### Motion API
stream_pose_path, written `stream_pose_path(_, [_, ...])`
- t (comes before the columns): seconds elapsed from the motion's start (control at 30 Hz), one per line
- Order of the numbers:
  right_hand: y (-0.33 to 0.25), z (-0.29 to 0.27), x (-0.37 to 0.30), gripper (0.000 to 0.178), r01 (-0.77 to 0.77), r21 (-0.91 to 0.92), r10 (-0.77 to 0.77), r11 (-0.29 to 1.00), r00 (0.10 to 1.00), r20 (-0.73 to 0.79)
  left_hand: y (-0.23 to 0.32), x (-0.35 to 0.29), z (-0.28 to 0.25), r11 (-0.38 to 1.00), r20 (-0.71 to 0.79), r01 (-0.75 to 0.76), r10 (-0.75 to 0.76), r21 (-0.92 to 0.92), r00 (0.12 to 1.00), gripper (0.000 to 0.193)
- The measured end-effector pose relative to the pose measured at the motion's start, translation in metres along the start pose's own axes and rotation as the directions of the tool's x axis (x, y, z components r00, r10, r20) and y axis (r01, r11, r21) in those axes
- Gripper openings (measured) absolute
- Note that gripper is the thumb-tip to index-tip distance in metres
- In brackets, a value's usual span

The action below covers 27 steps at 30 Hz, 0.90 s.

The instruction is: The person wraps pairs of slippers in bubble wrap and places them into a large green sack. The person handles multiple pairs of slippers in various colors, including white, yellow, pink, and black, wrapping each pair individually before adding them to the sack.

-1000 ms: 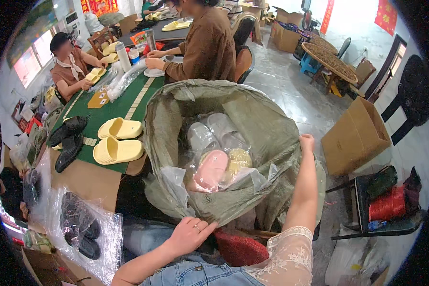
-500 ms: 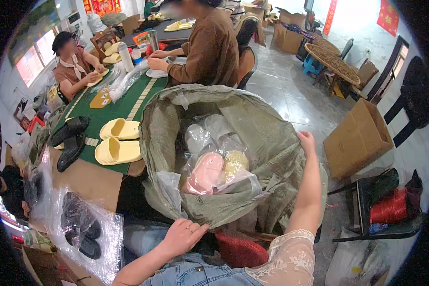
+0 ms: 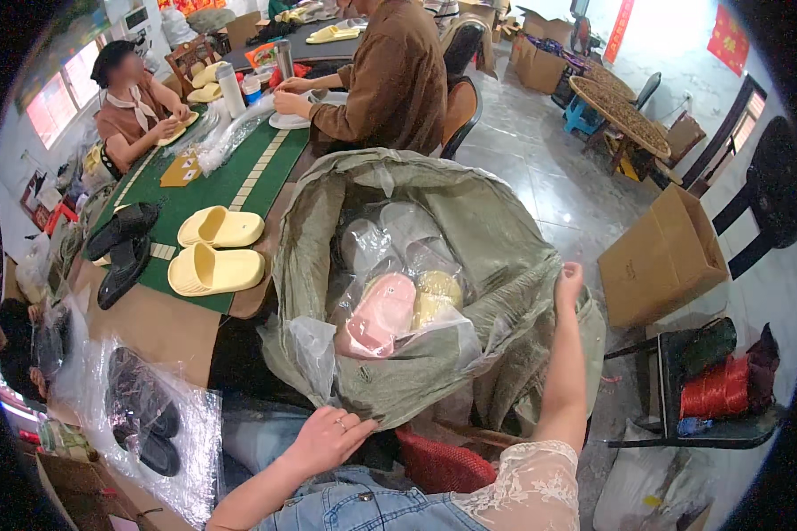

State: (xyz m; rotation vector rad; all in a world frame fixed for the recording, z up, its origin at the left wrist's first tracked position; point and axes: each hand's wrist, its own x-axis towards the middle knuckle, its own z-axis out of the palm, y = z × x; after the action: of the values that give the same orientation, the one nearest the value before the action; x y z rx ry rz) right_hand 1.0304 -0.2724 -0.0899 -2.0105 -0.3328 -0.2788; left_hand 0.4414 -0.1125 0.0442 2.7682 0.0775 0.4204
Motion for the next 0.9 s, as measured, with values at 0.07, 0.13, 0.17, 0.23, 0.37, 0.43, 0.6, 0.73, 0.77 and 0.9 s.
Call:
stream_pose_path(0.07, [-0.014,-0.016,-0.009,0.021,-0.137,0.306,0.118,0.942,0.99,0.083,-0.005,-0.002,0.004,0.998,0.035,-0.06,0.06,-0.007,0.998,0.031])
stream_pose_path(0.13, [-0.024,-0.033,-0.009,0.023,-0.325,0.542,0.215,0.775,0.942,0.257,-0.006,-0.004,0.007,0.997,0.047,-0.072,0.073,-0.013,0.996,0.03])
stream_pose_path(0.17, [-0.054,-0.028,-0.018,0.024,-0.489,0.596,0.342,0.637,0.872,0.349,-0.004,-0.006,0.008,0.999,0.057,-0.05,0.05,-0.001,0.997,0.03])
stream_pose_path(0.23, [-0.072,-0.045,-0.02,0.028,-0.542,0.562,0.389,0.625,0.84,0.379,-0.004,-0.003,0.005,0.998,0.036,-0.07,0.069,0.007,0.997,0.029])
stream_pose_path(0.37, [-0.073,-0.03,-0.036,0.038,-0.288,0.343,0.203,0.894,0.943,0.263,-0.004,-0.008,0.004,0.998,0.041,-0.056,0.055,0.011,0.998,0.031])
stream_pose_path(0.43, [-0.053,-0.04,-0.025,0.039,-0.209,0.151,0.165,0.966,0.952,0.259,-0.005,-0.008,0.006,0.999,0.037,-0.042,0.043,-0.015,0.998,0.031])
stream_pose_path(0.6, [-0.026,-0.005,-0.032,0.037,0.086,-0.415,-0.057,0.906,0.995,0.081,-0.003,-0.011,0.015,0.997,0.111,0.071,-0.069,-0.013,0.991,0.027])
stream_pose_path(0.73, [-0.03,0.015,-0.052,0.042,-0.095,-0.506,0.242,0.858,0.942,0.234,-0.008,-0.02,0.0,0.991,0.064,0.107,-0.112,0.077,0.992,0.026])
stream_pose_path(0.77, [-0.026,0.013,-0.055,0.044,-0.145,-0.372,0.228,0.917,0.955,0.189,-0.009,-0.022,-0.007,0.992,0.043,0.1,-0.104,0.08,0.994,0.028])
stream_pose_path(0.9, [0.016,-0.023,-0.007,0.043,-0.078,0.038,0.077,0.996,0.997,0.008,-0.022,-0.027,-0.017,0.997,-0.069,0.052,-0.048,0.063,0.996,0.028])
